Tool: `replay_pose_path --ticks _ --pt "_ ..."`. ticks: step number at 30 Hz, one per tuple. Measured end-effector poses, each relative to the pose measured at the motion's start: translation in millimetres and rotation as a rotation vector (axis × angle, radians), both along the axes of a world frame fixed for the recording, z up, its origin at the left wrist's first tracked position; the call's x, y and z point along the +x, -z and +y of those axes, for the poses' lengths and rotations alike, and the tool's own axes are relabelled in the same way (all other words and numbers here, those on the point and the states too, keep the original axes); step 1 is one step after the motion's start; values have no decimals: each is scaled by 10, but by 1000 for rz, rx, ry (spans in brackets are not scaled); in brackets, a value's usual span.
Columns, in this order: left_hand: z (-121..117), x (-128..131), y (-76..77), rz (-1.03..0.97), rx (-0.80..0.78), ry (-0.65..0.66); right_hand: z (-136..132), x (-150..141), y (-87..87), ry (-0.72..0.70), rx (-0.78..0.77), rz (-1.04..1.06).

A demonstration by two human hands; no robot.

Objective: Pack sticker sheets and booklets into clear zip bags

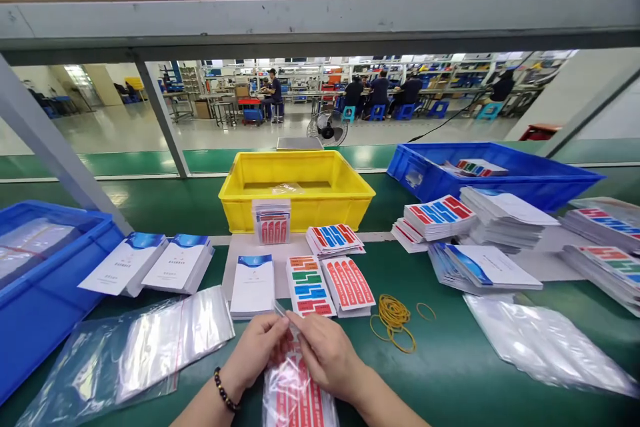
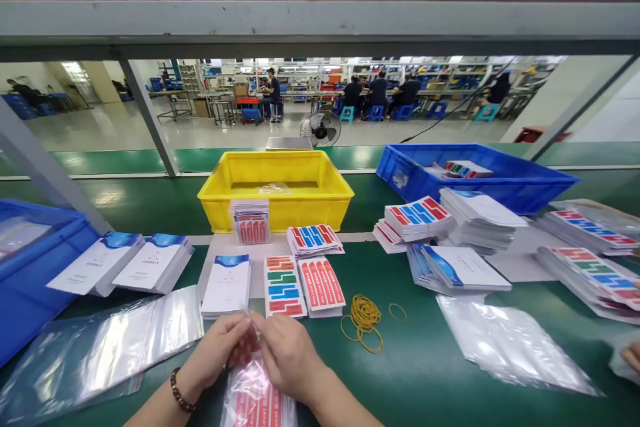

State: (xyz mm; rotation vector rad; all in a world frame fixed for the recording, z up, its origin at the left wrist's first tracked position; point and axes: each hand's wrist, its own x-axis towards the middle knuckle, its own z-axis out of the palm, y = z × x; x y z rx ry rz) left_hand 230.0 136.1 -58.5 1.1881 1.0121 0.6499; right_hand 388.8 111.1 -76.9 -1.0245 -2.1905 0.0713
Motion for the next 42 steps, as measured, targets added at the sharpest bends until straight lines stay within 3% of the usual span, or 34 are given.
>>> replay_pose_path --ticks 6,18,23,27,30,42 --pt "-27 21 75 -38 -50 -18 48 13 124 114 44 -38" --pt "8 66 111 -39 -90 -141 35 12 108 -10 43 -29" --pt "-38 38 139 37 48 -161 25 -18 25 -34 -144 78" --pt "-93 20 133 188 258 -104 24 -11 -15 -60 -344 147" --pt "-106 14 136 246 305 -67 21 -6 3 -80 -451 164" --pt "-111 3 196 394 514 36 70 36 34 -103 -608 143"
